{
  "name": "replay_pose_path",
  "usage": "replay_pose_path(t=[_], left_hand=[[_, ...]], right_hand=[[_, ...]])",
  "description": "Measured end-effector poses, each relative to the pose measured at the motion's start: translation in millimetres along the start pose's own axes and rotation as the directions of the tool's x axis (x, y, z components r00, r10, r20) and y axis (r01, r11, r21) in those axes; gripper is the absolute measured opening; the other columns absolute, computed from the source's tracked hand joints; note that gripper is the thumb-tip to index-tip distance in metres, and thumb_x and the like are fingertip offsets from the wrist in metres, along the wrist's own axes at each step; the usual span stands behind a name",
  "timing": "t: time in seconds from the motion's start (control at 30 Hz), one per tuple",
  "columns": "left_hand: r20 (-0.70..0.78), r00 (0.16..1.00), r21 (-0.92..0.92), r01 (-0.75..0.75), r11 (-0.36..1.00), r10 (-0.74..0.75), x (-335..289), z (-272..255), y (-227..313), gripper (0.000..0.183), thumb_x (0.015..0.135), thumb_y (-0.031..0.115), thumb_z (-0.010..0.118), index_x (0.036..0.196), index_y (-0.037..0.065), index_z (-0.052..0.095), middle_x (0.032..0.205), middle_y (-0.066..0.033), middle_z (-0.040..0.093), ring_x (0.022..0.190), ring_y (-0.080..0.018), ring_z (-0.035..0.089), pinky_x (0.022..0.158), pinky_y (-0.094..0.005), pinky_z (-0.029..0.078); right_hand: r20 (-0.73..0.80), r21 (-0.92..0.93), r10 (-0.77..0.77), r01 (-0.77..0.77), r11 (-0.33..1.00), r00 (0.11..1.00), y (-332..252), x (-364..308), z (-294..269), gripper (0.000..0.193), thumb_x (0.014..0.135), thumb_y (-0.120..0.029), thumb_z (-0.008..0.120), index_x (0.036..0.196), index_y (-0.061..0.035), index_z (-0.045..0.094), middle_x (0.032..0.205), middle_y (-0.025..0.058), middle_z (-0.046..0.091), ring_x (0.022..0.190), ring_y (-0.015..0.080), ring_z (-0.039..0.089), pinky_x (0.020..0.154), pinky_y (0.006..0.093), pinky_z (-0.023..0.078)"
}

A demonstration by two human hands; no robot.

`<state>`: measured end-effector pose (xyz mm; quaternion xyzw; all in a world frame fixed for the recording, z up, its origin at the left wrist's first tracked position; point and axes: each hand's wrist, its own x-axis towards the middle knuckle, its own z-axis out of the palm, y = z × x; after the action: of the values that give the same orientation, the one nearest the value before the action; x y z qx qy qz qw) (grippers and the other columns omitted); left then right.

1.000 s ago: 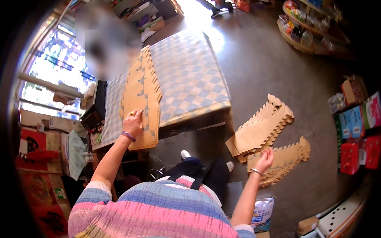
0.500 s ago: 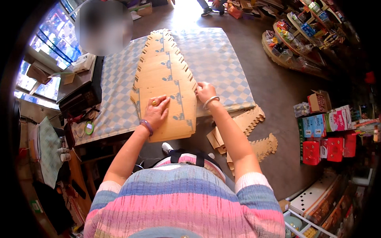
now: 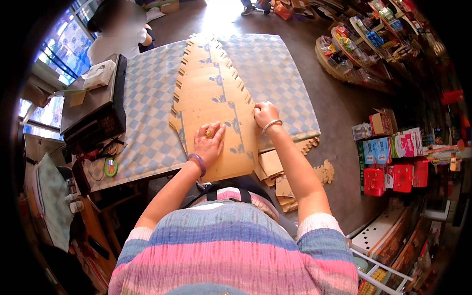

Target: The person assembles cardboard components by hand, folding edges and creasing them with a pen. The person attaches a colorful paper sheet to one cardboard piece and stacks finished items on the floor.

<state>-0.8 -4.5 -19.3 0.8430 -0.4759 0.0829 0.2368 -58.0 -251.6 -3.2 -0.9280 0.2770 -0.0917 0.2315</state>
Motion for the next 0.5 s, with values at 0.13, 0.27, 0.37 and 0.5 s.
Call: replay_pose_path(t=[0.13, 0.27, 0.37, 0.5], left_hand=[[0.031, 0.999, 0.012, -0.015, 1.0, 0.014, 1, -3, 0, 0.04, 0.083, 0.022, 0.058, 0.122, 0.012, 0.058, 0.127, -0.0043, 0.053, 0.118, -0.0233, 0.043, 0.094, -0.0406, 0.038], [0.073, 0.997, -0.004, -0.023, 1.0, 0.023, 3, -5, 4, 0.045, 0.082, 0.021, 0.059, 0.126, 0.011, 0.055, 0.13, -0.0066, 0.049, 0.12, -0.0261, 0.04, 0.099, -0.0419, 0.035], [0.061, 0.998, 0.021, -0.019, 1.0, 0.017, 1, -6, 3, 0.046, 0.082, 0.021, 0.059, 0.126, 0.011, 0.055, 0.131, -0.007, 0.048, 0.12, -0.0266, 0.04, 0.1, -0.0421, 0.035], [0.086, 0.996, 0.024, -0.018, 1.0, 0.015, 2, -6, 4, 0.046, 0.082, 0.02, 0.058, 0.127, 0.01, 0.054, 0.131, -0.0071, 0.048, 0.12, -0.0268, 0.04, 0.1, -0.042, 0.034]], right_hand=[[0.054, 0.056, -0.035, 0.032, 0.998, 0.998, -5, 1, -3, 0.023, 0.081, -0.02, 0.056, 0.092, -0.0078, 0.072, 0.09, 0.018, 0.067, 0.093, 0.0344, 0.059, 0.086, 0.0411, 0.047], [0.278, 0.48, 0.132, -0.257, 0.839, 0.951, 13, 10, 3, 0.023, 0.084, -0.013, 0.053, 0.096, -0.0032, 0.07, 0.085, 0.0133, 0.069, 0.079, 0.019, 0.065, 0.07, 0.0309, 0.052], [0.371, 0.621, 0.156, -0.369, 0.691, 0.916, 3, 10, -1, 0.024, 0.085, -0.001, 0.05, 0.1, 0.0036, 0.067, 0.087, 0.0073, 0.067, 0.074, 0.0103, 0.062, 0.064, 0.0237, 0.051], [0.502, 0.693, 0.189, -0.523, 0.496, 0.844, -12, 15, -24, 0.023, 0.082, 0.006, 0.048, 0.1, 0.0098, 0.062, 0.084, 0.0088, 0.064, 0.07, 0.0112, 0.059, 0.059, 0.0214, 0.048]])
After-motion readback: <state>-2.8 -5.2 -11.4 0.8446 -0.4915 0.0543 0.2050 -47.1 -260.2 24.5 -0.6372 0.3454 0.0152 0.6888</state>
